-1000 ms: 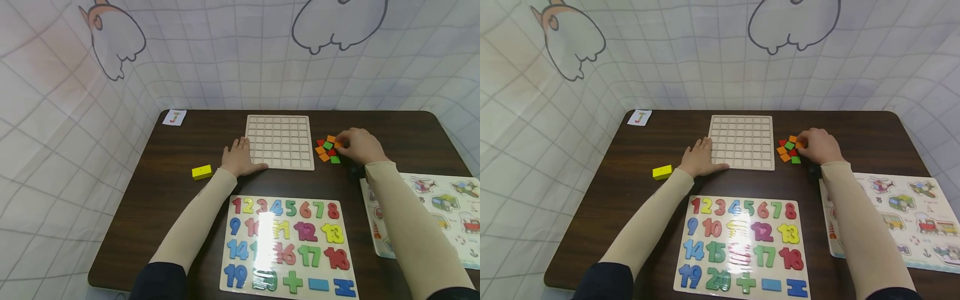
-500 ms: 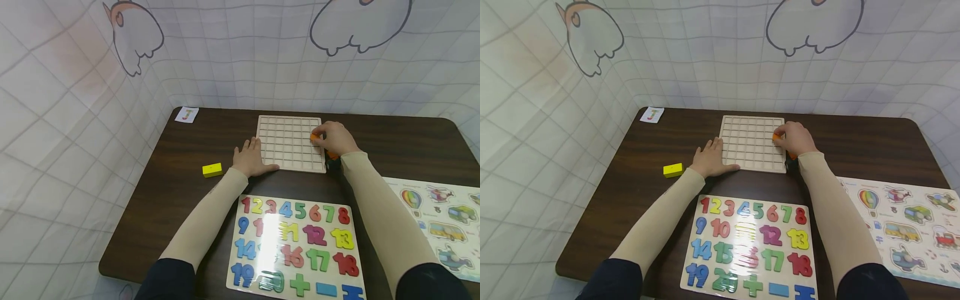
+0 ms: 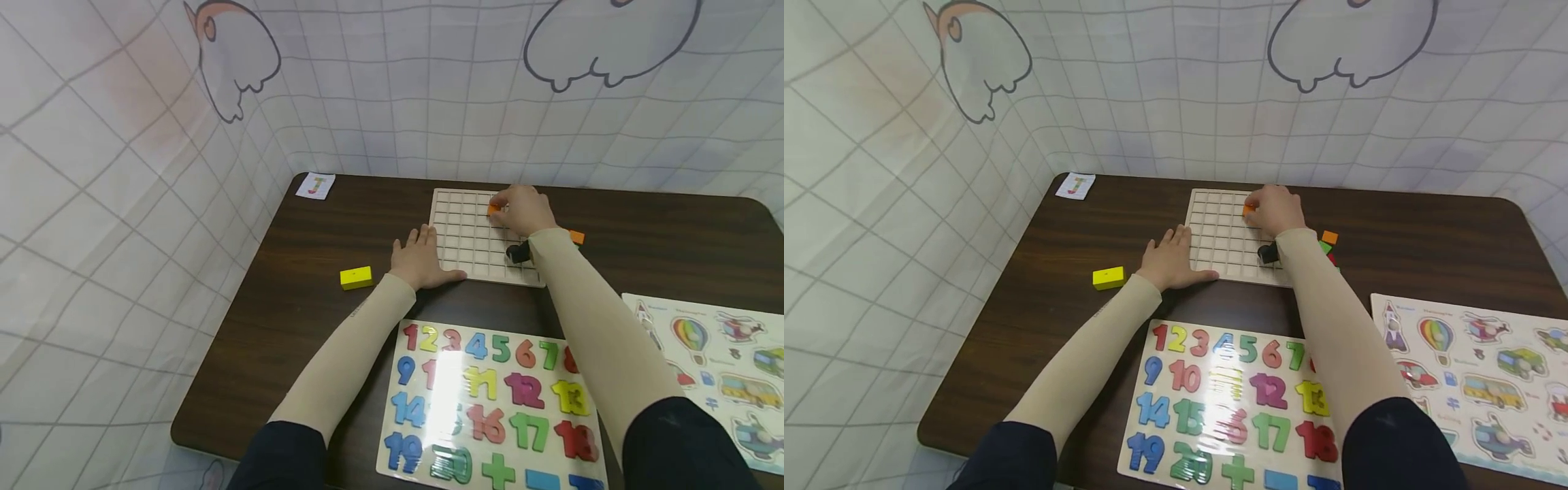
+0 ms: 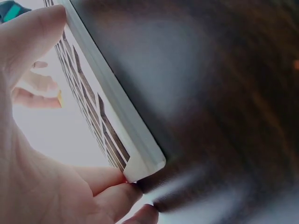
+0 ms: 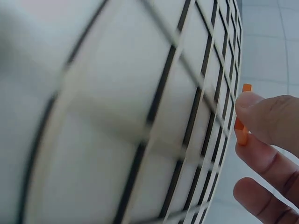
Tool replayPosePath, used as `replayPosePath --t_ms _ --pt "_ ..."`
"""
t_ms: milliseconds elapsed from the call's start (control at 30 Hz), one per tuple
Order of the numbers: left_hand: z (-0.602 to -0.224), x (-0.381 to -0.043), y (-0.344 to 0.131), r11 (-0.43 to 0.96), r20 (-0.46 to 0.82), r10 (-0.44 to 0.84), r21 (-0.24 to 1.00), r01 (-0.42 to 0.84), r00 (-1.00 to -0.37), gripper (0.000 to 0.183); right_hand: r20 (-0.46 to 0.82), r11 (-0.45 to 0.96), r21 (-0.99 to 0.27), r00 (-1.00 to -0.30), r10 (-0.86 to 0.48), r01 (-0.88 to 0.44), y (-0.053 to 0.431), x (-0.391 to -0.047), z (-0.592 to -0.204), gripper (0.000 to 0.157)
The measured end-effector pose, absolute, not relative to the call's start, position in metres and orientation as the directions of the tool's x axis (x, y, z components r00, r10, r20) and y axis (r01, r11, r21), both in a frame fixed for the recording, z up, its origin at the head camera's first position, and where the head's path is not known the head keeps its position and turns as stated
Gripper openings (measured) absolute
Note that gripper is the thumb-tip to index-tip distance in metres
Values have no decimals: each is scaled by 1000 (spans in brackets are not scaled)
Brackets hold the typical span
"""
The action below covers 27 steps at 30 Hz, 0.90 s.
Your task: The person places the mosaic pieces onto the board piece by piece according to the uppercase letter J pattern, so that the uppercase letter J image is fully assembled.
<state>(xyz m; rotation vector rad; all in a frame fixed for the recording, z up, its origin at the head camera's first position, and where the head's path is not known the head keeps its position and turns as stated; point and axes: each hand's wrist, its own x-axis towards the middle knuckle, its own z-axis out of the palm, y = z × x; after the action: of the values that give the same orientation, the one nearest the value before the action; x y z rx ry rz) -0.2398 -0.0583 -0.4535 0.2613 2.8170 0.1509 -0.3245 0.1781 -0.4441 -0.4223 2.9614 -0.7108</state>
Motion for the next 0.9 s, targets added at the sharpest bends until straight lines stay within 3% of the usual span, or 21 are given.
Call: replayPosePath --t_ms 900 --pt "-452 -240 -60 982 -307 184 93 163 -934 120 -38 879 -400 -953 -300 -261 133 -357 -455 32"
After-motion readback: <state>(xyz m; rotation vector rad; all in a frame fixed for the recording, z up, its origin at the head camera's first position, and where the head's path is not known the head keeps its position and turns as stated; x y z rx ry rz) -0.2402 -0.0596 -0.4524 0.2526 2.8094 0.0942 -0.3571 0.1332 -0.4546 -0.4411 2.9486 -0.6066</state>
